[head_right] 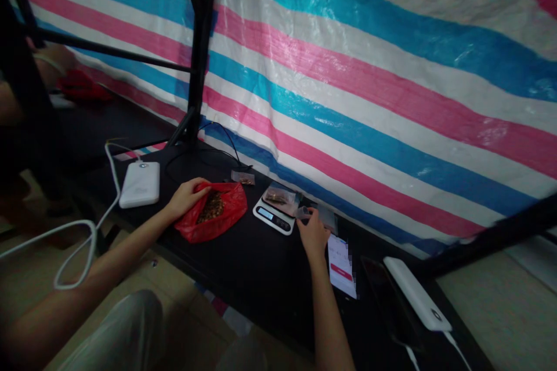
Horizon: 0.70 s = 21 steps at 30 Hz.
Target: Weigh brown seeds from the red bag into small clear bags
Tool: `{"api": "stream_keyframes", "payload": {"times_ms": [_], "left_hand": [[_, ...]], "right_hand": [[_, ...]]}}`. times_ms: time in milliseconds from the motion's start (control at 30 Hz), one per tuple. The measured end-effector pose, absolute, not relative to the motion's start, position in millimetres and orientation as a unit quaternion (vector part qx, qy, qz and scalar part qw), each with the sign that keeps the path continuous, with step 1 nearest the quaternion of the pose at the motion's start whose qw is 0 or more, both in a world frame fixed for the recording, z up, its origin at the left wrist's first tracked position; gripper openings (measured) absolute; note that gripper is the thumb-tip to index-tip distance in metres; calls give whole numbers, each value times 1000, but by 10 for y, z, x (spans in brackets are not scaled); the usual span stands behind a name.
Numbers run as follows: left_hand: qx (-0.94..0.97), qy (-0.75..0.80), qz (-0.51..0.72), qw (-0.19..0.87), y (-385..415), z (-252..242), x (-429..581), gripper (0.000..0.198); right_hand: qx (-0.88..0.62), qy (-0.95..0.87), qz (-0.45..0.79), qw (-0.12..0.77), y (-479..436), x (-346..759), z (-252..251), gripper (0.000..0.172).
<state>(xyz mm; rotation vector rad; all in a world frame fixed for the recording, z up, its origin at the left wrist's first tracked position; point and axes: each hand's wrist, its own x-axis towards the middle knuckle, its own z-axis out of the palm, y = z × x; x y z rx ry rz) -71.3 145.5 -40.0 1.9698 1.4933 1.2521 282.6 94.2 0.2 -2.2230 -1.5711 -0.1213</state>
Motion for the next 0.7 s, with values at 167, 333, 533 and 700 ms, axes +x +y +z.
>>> {"api": "stream_keyframes", "payload": {"times_ms": [167, 333, 533, 700], "left_hand": [[714, 528, 426, 175, 1443, -397, -713, 32], [712, 533, 421, 178, 1439, -393, -715, 33], [722, 527, 411, 180, 1427, -378, -714, 34], [720, 529, 411, 182, 1418, -374, -714, 34]], "right_hand": [[-809, -541, -82, 216, 971, 2950, -5, 28], [-737, -594, 61, 316, 1178, 3039, -186, 57], [-735, -563, 102, 363, 1334, 2965, -207, 51], [-819, -512, 0, 258, 1219, 3077, -119, 42]]}}
